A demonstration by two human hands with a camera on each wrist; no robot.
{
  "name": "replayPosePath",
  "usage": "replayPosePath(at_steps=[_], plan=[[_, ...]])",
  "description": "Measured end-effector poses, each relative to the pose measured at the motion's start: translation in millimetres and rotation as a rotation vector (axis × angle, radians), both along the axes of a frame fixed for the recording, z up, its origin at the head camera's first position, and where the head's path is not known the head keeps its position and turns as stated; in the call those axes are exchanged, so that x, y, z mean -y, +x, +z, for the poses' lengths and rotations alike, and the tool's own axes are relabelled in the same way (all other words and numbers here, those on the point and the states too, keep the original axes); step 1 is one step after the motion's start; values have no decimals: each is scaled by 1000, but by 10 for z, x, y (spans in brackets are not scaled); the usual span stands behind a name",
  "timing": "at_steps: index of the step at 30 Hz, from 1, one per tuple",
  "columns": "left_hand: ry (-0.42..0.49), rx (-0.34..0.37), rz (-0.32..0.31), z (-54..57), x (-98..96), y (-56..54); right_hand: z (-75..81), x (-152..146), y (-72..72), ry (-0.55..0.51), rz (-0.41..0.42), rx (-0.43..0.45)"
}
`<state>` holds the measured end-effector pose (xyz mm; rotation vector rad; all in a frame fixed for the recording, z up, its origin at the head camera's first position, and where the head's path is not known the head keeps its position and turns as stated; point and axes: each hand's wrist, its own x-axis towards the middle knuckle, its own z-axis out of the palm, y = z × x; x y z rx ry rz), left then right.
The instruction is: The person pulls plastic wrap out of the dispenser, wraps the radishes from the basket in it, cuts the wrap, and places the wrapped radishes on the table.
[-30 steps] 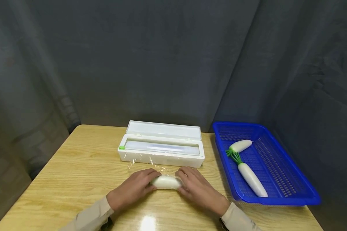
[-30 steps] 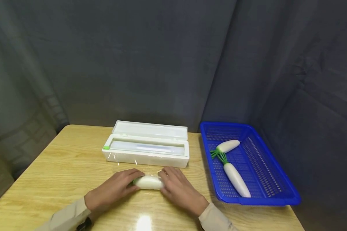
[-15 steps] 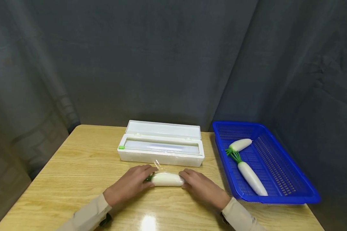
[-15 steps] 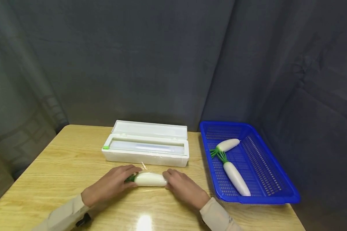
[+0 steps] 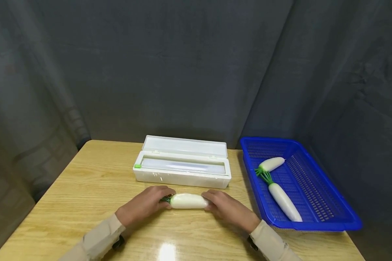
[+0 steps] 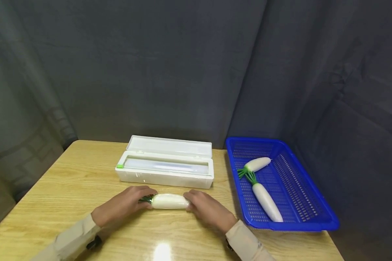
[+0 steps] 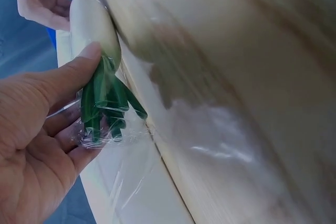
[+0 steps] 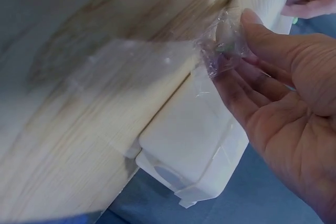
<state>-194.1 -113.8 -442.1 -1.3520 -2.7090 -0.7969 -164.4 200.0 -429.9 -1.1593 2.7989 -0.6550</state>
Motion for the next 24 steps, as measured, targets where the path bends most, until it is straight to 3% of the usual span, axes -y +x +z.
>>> replayPosePath(at_steps=[8, 16, 24], plan=[[-36, 19, -1, 3, 30, 32, -19, 14, 47, 75, -25, -50], [-1, -202, 1, -9, 6, 105, -40, 48, 116, 121, -102, -125], [-13, -193, 8, 10, -27, 86, -66, 184, 73, 97, -53, -248]])
